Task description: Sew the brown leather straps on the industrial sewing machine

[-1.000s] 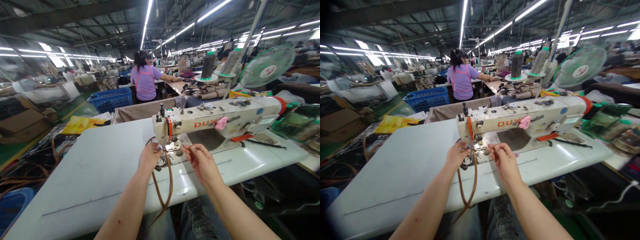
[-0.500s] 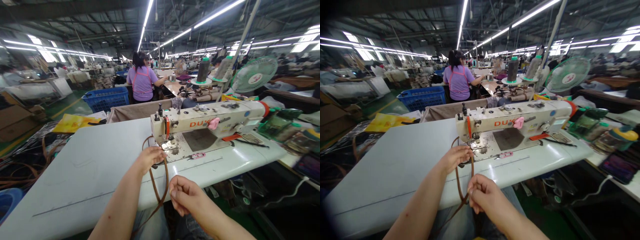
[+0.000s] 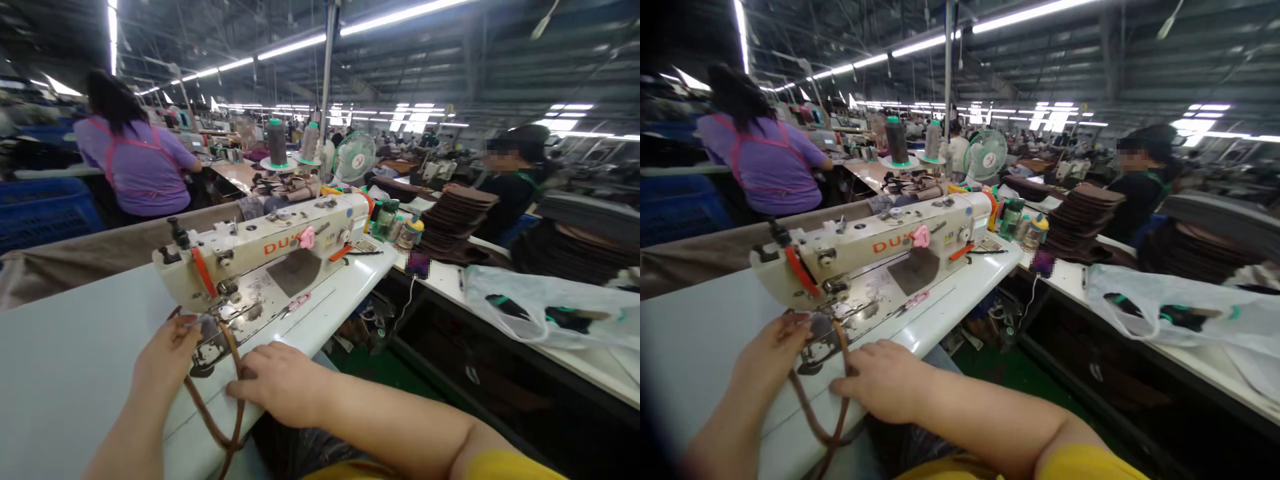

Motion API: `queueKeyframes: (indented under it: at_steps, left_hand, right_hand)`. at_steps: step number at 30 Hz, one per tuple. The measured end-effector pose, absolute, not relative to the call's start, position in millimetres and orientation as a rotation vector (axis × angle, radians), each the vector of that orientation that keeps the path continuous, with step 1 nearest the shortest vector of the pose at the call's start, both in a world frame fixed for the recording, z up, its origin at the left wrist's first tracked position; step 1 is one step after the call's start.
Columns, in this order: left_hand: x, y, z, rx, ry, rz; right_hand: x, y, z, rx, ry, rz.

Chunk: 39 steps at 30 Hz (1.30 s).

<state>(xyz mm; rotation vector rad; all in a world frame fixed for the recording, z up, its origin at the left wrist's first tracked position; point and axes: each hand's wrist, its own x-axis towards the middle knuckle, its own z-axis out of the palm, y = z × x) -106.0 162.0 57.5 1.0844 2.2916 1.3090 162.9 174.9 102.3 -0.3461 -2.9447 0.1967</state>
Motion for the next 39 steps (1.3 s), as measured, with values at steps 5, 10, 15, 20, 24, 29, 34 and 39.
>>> queueKeyframes:
  at_steps: [5, 10, 15, 20, 24, 29, 34, 39]
  left_hand:
    - [-100.8, 156.1, 70.2, 1.148, 2.464, 0.936]
    - [-95.5, 158.4, 82.2, 1.13, 2.515, 0.692]
    - [-94.9, 160.5, 85.0, 1.105, 2.535, 0.603]
    - [-93.7, 162.3, 84.1, 1.014, 2.564, 0.603]
    - [-92.1, 164.1, 84.3, 1.016, 2.592, 0.606]
    - [-90.8, 164.2, 88.6, 1.069, 2.586, 0.511]
    - [-89.1, 163.3, 92.3, 1.024, 2.569, 0.528]
    - [-91.6, 162.2, 89.8, 1.024, 2.553, 0.591]
  right_hand:
    - [160.4, 183.6, 92.7, -0.229, -2.951, 0.036]
    - [155.5, 194.8, 93.5, -0.103, -2.951, -0.096]
    - [149.8, 209.9, 94.2, -0.094, -2.874, -0.121]
    - [151.3, 224.0, 91.2, -0.045, -2.913, -0.1]
    - [155.0, 227.3, 95.4, 0.04, -2.922, -0.058]
    - [153.7, 227.1, 97.5, 0.133, -2.982, -0.09]
    - [153.8, 235.3, 95.7, 0.203, -2.966, -0.023]
    - [154.1, 243.7, 103.1, 0.296, -2.932, 0.114]
